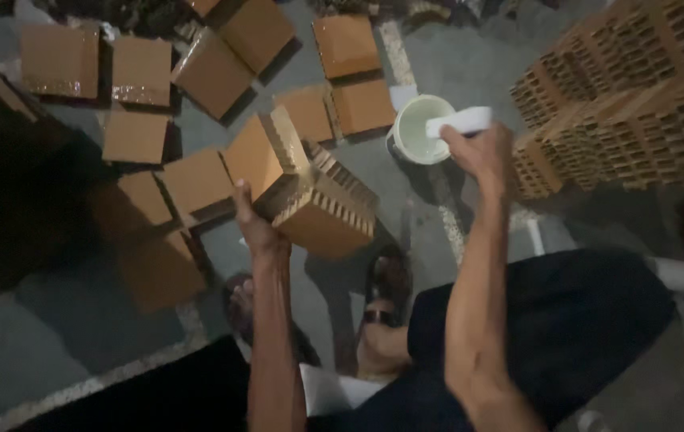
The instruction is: The person sits on the floor and repeatedly applies a white liquid from a bucket onto small square cardboard pieces using a white sponge. The person handles the pieces one at a time, dipping the sponge and spreading the liquid on the surface before placing the treated pieces aside.
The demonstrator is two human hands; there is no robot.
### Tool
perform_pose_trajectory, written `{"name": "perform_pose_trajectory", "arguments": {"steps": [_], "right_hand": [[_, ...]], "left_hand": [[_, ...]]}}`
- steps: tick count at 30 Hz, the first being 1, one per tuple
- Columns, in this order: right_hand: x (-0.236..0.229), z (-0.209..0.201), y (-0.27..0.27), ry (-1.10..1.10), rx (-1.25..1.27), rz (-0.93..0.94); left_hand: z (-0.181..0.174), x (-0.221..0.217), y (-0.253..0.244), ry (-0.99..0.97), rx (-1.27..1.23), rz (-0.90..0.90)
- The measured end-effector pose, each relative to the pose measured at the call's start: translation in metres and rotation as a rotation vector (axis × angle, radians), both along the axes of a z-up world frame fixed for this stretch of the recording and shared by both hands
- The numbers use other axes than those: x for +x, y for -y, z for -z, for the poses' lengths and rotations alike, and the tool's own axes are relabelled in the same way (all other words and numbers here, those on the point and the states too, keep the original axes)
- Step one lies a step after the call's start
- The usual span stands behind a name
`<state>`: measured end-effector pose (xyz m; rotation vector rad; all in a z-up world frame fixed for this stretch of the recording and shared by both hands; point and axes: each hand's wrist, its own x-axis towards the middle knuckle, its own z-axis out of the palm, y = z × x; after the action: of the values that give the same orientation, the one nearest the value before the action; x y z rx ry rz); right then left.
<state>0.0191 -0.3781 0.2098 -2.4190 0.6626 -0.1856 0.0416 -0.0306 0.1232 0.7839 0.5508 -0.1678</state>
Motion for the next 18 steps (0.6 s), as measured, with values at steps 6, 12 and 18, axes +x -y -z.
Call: {"name": "perform_pose_trajectory", "arguments": {"steps": [6, 12, 18], "right_hand": [[0.052, 0.097, 0.031, -0.398, -0.202, 0.035], [0.061, 0.105, 0.035, -0.506, -0.050, 0.019], [0.043, 0.040, 0.056, -0.252, 0.399, 0.192]], "left_hand": [[-0.015, -0.003, 0.004, 0.118, -0.162, -0.089], [-0.024, -0.010, 0.022, 0.123, -0.141, -0.172], [-0.030, -0.016, 0.027, 0.148, -0.228, -0.195]]}}
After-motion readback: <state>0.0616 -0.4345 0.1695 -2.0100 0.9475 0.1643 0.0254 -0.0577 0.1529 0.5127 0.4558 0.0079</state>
